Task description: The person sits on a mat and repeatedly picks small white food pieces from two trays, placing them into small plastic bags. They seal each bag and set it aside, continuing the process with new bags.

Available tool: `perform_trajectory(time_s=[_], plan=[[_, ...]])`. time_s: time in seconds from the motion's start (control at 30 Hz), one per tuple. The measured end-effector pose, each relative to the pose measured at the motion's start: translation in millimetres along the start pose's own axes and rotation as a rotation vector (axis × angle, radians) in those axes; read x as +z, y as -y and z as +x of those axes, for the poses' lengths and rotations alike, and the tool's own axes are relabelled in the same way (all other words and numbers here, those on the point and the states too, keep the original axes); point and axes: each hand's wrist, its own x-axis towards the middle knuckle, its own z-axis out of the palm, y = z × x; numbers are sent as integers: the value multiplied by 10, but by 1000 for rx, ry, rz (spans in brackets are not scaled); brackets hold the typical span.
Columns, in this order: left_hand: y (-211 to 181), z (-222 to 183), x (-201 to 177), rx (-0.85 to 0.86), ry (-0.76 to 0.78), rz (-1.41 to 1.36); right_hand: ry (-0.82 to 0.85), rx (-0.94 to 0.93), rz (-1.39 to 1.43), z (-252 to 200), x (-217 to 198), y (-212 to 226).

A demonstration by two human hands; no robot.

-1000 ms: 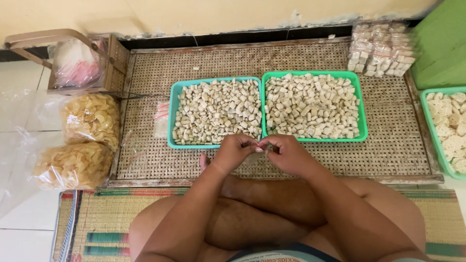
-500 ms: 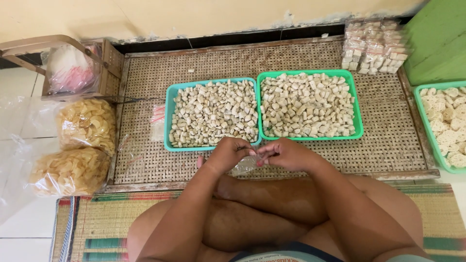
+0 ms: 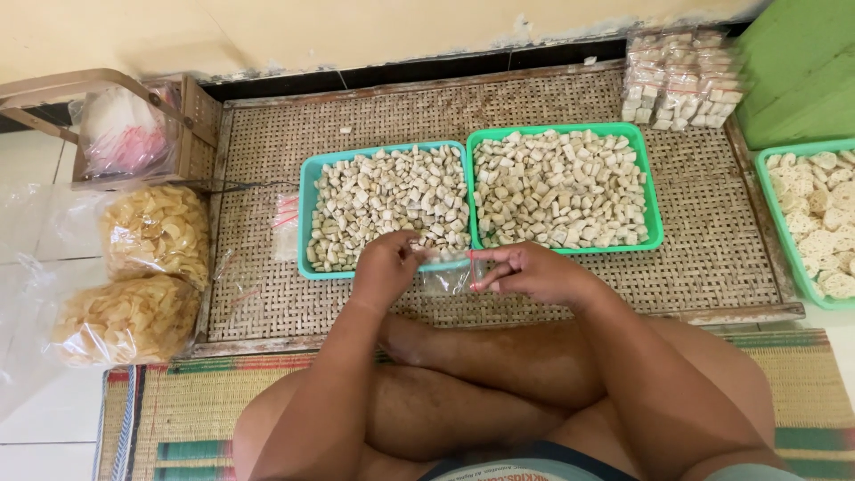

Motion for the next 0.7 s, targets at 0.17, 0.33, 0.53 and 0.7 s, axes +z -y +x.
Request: perform_trajectory(time_s=[0.17,0.33,0.53,0.7], plan=[[-638,-102,-17,322,263,250,-128,26,-77,-73,127,158],[-215,-13,489,460,209,300,-88,-13,-73,61,95,-165],[-71,1,539,497,195,135,-69,-36,-80,144,102,-239],[-89,-3,543,539,178,108,-173,37,-243,-29,221,28]])
